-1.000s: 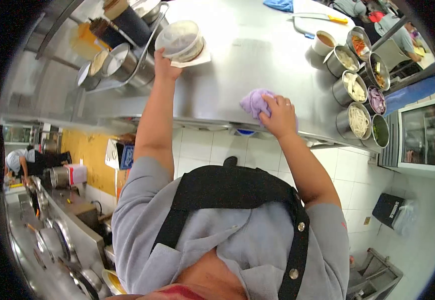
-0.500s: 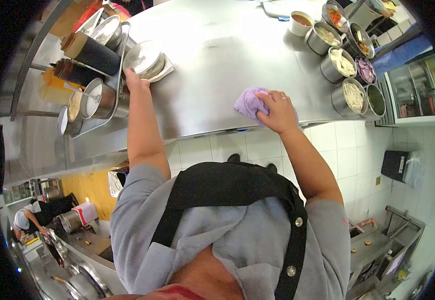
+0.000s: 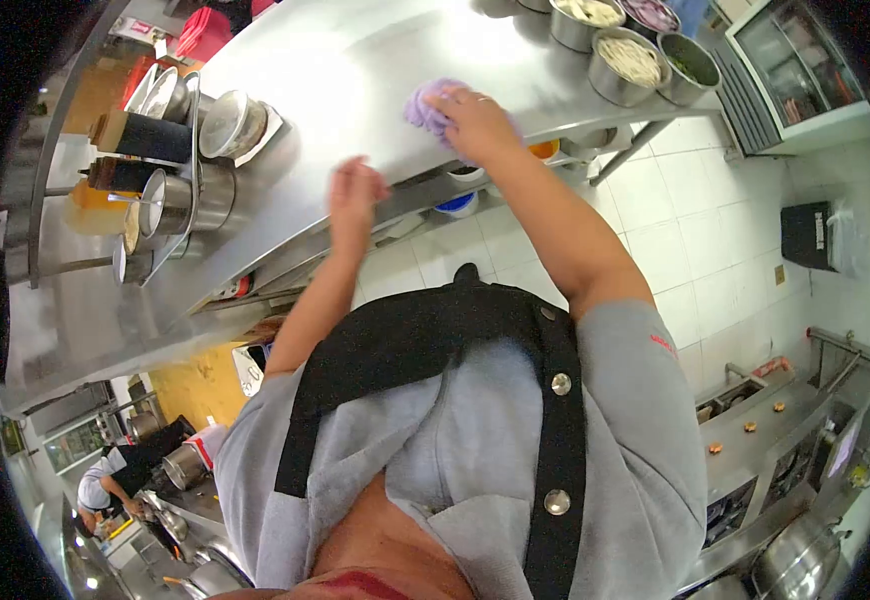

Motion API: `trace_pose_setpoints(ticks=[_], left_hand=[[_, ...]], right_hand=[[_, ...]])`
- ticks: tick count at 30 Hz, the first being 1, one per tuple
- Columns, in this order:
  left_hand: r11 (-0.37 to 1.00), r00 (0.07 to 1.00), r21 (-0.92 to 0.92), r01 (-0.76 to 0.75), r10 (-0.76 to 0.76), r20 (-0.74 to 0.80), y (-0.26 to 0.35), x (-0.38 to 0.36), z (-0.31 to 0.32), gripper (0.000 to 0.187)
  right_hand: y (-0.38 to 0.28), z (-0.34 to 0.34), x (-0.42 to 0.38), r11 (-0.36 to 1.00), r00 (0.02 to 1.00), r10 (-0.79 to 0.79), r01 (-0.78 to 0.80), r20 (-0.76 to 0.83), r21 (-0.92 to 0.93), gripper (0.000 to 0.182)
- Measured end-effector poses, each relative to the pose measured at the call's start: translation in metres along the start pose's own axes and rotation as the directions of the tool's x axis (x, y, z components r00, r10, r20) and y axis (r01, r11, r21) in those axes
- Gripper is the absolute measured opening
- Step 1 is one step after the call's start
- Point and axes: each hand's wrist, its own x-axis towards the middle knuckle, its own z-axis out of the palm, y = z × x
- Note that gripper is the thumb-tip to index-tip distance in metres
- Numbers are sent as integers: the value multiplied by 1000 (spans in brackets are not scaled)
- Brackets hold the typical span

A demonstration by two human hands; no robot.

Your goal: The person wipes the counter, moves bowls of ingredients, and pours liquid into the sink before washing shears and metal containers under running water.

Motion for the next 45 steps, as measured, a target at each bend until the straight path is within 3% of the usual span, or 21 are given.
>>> trace_pose_setpoints(ticks=[1,3,4,6,7,10,13,14,16,18,20,23,24,25,27,28,30,34,40,42,45], left_hand=[[983,978,40,181,-185,99,-10,-16,21,33],[869,868,-25,494,-491,76,-25,-37,57,38],[843,863,-187,504,-485,138,-48,-38,61,39],[703,857,-491,514,-445,260,-106,-37,70,40],[722,872,-492,487,-437,221,-112,-44,79,36],[581,493,103,807,-760,423,-188,-66,81,29],[450,413,143,881,-881,229,-209,-73,93,22],[429,422,-28,903,-872,247,-240,-59,87,22],[336,442,-361,870,-855,271,-316,-9,65,24],[422,523,-441,792,-841,135,-311,27,67,25],[491,518,-406,771,-854,-50,-296,58,76,31],[639,635,-249,728,-765,-108,-319,97,68,48],[782,794,200,591,-607,27,-325,105,58,48],[781,848,565,265,-467,249,-325,108,48,48],[757,833,609,237,-481,273,-326,106,50,46],[753,782,322,573,-621,60,-305,103,69,44],[666,675,106,738,-733,-92,-296,105,78,39],[688,793,505,521,-609,12,-309,105,64,31],[743,848,623,244,-476,235,-281,76,67,29],[769,796,557,314,-533,287,-231,56,93,27],[734,710,661,155,-548,442,-189,31,127,28]], right_hand=[[-5,-4,-10,997,998,0,-5,62,77,52],[-21,-13,-41,987,995,-81,71,65,144,49],[-27,-21,-57,980,991,-120,108,63,168,48],[-39,-25,-108,959,987,66,-103,147,264,48],[-41,-19,-134,928,968,153,-210,199,308,48],[3,4,-235,805,859,383,-490,339,333,41],[35,-8,-327,712,688,557,-684,465,159,29],[45,-14,-358,592,594,602,-781,533,202,26],[43,-40,-400,367,393,682,-913,616,176,25],[27,-68,-427,191,220,783,-975,582,112,24],[15,-73,-476,49,78,855,-996,512,69,21],[-7,-58,-532,-19,-30,908,-999,417,-30,20],[-13,-55,-538,-26,-53,908,-997,415,-70,20],[-18,-52,-535,-53,-85,902,-995,424,-88,21],[-31,-49,-528,-104,-149,883,-987,444,-125,23],[-37,-52,-516,-63,-121,880,-988,458,-141,23],[-38,-55,-491,30,-55,873,-986,485,-166,24],[-18,-33,-489,154,69,914,-971,400,-185,23],[5,-50,-458,32,-32,911,-988,412,-148,28],[9,-60,-461,42,-26,920,-986,391,-163,30],[11,-84,-466,-16,-53,928,-994,368,-104,29]])
